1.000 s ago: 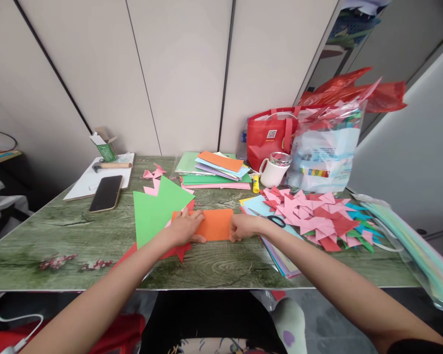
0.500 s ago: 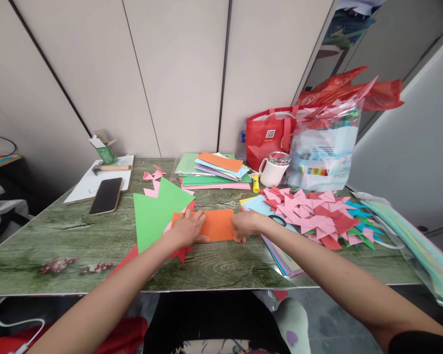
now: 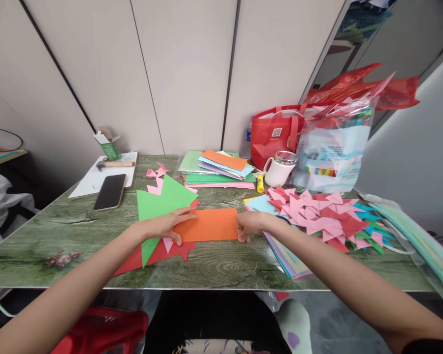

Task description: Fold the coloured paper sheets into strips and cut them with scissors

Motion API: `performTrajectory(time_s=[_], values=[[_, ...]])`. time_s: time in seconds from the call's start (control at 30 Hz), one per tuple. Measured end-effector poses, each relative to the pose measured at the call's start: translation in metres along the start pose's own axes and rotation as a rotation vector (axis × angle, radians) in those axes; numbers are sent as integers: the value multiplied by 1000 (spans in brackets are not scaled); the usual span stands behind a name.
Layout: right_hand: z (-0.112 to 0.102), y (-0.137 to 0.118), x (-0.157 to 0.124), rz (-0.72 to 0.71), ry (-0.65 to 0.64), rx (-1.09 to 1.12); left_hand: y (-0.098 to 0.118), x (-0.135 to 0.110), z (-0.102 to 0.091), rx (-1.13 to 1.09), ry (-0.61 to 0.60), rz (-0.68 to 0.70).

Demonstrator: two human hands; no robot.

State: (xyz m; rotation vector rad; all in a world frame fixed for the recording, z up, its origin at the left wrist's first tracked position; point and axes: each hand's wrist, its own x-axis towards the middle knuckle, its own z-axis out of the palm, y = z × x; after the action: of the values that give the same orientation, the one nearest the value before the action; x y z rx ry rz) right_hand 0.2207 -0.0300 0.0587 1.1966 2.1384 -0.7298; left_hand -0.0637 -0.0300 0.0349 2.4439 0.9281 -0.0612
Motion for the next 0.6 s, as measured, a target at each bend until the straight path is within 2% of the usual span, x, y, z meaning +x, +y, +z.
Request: performTrajectory(time_s=[0.2, 0.3, 0.37, 0.47, 0.53, 0.6], values=[[4, 7, 2, -53, 3, -31, 1, -1, -6, -34, -42, -31], [3, 0, -3, -43, 29, -105, -3, -4, -4, -144, -49, -60], [2, -9, -8, -3, 95, -180, -7, -9, 0, -162, -24, -65], [6, -23, -15, 25, 231, -271, -15, -16, 6, -68, 148, -60], [13, -28, -15, -55, 354, -314, -23, -20, 7, -3, 345, -130], [23, -30, -12, -193, 490, -360, -34, -23, 8, 63, 482, -247]])
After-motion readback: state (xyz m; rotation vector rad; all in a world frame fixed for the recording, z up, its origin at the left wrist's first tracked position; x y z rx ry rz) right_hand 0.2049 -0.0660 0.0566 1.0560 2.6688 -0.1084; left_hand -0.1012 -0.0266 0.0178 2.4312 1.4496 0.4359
